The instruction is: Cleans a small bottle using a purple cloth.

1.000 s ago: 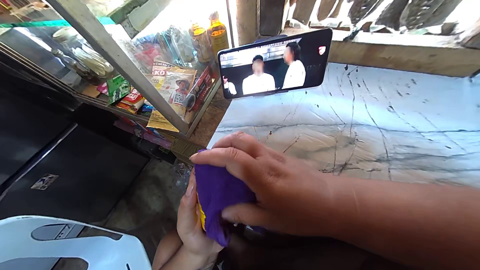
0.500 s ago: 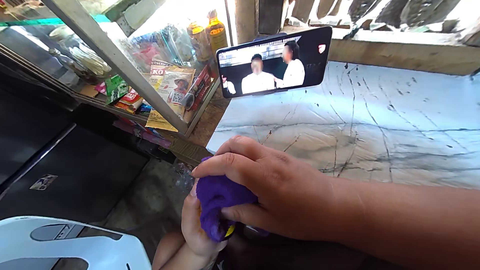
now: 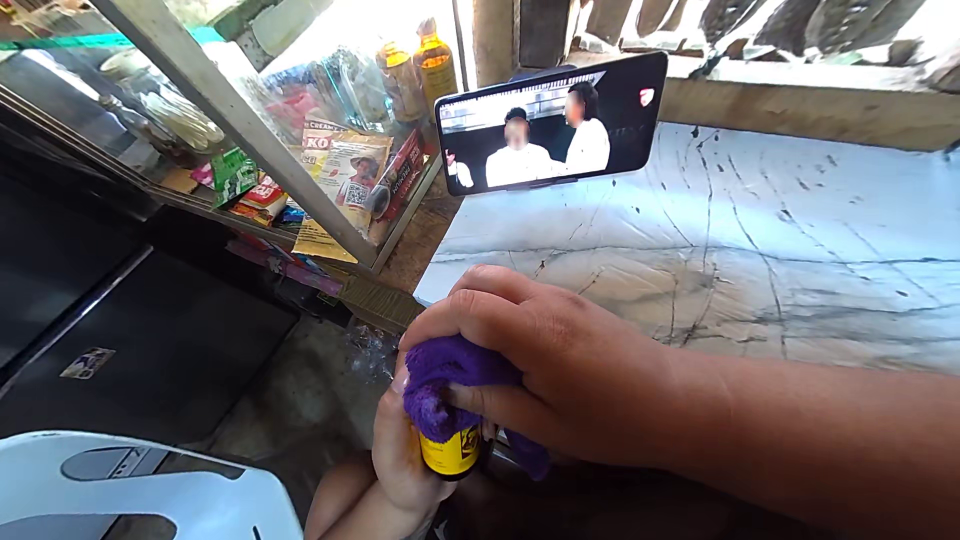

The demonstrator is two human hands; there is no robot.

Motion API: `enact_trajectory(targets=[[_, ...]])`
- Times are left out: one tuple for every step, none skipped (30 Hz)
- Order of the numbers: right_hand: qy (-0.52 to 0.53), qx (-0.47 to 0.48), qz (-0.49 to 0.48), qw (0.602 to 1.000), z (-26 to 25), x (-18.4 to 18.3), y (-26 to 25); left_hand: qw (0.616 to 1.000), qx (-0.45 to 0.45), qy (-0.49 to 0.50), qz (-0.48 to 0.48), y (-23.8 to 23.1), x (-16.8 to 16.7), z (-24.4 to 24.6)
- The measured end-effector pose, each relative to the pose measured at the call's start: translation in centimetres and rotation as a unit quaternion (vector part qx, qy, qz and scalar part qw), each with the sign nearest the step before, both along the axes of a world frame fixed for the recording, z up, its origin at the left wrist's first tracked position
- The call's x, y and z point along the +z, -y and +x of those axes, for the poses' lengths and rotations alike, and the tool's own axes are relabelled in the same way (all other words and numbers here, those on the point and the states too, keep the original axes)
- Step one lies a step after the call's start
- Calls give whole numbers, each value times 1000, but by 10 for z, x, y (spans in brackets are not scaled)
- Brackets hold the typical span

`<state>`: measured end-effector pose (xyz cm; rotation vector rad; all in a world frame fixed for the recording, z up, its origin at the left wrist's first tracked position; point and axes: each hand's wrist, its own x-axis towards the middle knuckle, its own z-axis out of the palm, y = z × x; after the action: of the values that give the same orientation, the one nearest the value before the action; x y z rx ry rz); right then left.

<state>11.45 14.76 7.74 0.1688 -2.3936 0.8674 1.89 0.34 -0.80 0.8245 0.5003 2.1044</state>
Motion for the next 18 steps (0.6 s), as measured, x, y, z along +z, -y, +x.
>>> enact_trajectory(targets=[[-2, -3, -1, 1000, 0, 0, 0, 1000, -2, -5, 0, 0, 0, 0], [-2, -6, -3, 1000, 0, 0, 0, 1000, -4, -12, -2, 0, 0, -1], [-2, -8, -5, 1000, 0, 0, 0, 1000, -6, -16, -3, 0, 0, -1], [-1, -10, -7, 1000, 0, 0, -1, 1000, -9, -21, -5, 0, 1, -1], [1, -11, -8, 1000, 0, 0, -1, 1000, -10, -24, -6, 0, 1, -1], [2, -9, -9, 1000, 0, 0, -1, 1000, -9, -25, -6, -1, 2, -2], [0, -8, -10, 1000, 0, 0, -1, 1000, -8, -27, -5, 0, 2, -2], [-1, -7, -11, 1000, -1, 0, -1, 1000, -5, -29, -3, 0, 1, -3], [-1, -4, -12, 1000, -1, 0, -1, 1000, -4, -29, -4, 0, 0, -4], [-2, 2, -15, 1000, -1, -1, -2, 1000, -5, -27, -5, 1, -2, -5], [-1, 9, -15, 1000, -1, -1, -2, 1000, -10, -21, -6, 2, -3, -5], [-1, 15, -14, 1000, -1, -2, -3, 1000, -14, -16, -5, 3, -3, -5], [-2, 19, -12, 1000, -2, -3, -3, 1000, -15, -15, -2, 3, -4, -6], [-4, 21, -10, 1000, -2, -3, -3, 1000, -14, -15, 0, 3, -3, -6], [-6, 22, -10, 1000, -2, -3, -3, 1000, -11, -16, 0, 3, -3, -5], [-6, 22, -10, 1000, -2, -3, -3, 1000, -11, -17, 1, 3, -3, -5], [-5, 21, -9, 1000, -2, -2, -3, 1000, -14, -14, 2, 3, -3, -5], [-5, 20, -8, 1000, -2, -2, -3, 1000, -13, -13, 0, 2, -2, -4]])
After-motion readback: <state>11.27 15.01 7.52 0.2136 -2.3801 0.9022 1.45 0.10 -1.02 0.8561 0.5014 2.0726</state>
